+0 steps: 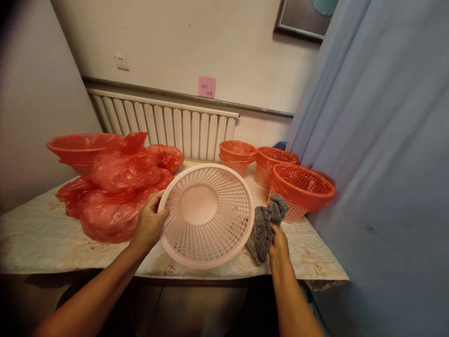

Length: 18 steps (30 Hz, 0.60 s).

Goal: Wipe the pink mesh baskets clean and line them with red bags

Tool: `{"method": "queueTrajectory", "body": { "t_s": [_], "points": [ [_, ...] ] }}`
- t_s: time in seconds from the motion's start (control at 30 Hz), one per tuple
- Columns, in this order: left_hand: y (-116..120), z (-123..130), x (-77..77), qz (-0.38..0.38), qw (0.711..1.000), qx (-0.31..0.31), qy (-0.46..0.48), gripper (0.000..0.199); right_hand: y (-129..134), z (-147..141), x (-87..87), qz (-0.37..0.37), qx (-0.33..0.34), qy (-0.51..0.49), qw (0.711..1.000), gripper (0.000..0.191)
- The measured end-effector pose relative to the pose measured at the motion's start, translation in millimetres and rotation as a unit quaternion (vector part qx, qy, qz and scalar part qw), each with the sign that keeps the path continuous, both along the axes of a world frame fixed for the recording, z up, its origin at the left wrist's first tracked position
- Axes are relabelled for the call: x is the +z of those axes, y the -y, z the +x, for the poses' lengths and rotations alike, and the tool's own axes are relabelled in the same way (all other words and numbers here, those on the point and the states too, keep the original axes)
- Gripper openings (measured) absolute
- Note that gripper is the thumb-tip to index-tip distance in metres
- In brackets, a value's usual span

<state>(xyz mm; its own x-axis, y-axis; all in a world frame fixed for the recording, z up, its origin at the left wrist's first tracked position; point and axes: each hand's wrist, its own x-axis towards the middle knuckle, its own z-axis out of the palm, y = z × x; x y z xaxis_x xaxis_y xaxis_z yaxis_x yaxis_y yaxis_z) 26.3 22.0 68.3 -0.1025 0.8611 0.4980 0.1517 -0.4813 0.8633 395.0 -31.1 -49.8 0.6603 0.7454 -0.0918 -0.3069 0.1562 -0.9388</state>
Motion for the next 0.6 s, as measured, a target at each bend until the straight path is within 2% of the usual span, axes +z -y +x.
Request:
{"method": "queueTrajectory", "body": {
  "t_s": [0.07,0.13,0.23,0.3,0.4,0.5,0.6],
  "points": [
    [-0.5,4.8,-3.8,0.027,0.998,-0.004,-0.056,0.046,-0.5,-8.8,19.7,0.059,0.000,-0.010,0.998,0.031],
    [2.6,9.3,-8.3,0.053,0.993,-0.013,-0.104,0.045,-0.6,-20.0,34.2,0.100,0.006,0.022,0.995,0.037],
    [11.0,13.5,-13.4,0.091,0.985,-0.024,-0.144,0.043,1.7,-33.5,47.0,0.082,-0.028,0.152,0.985,0.032],
    [15.9,14.5,-15.8,0.103,0.983,-0.027,-0.151,0.043,4.9,-39.1,55.7,0.045,-0.071,0.259,0.962,0.029],
    [20.9,16.1,-18.9,0.110,0.977,-0.052,-0.173,0.042,10.3,-50.4,76.0,0.022,-0.081,0.411,0.908,0.029],
    [25.6,20.4,-22.3,0.129,0.968,-0.086,-0.199,0.041,13.5,-71.8,97.7,0.064,-0.054,0.535,0.841,0.029],
    [30.8,26.2,-29.3,0.146,0.960,-0.107,-0.215,0.041,14.9,-101.1,109.5,0.114,-0.026,0.640,0.760,0.029]
  ]
}}
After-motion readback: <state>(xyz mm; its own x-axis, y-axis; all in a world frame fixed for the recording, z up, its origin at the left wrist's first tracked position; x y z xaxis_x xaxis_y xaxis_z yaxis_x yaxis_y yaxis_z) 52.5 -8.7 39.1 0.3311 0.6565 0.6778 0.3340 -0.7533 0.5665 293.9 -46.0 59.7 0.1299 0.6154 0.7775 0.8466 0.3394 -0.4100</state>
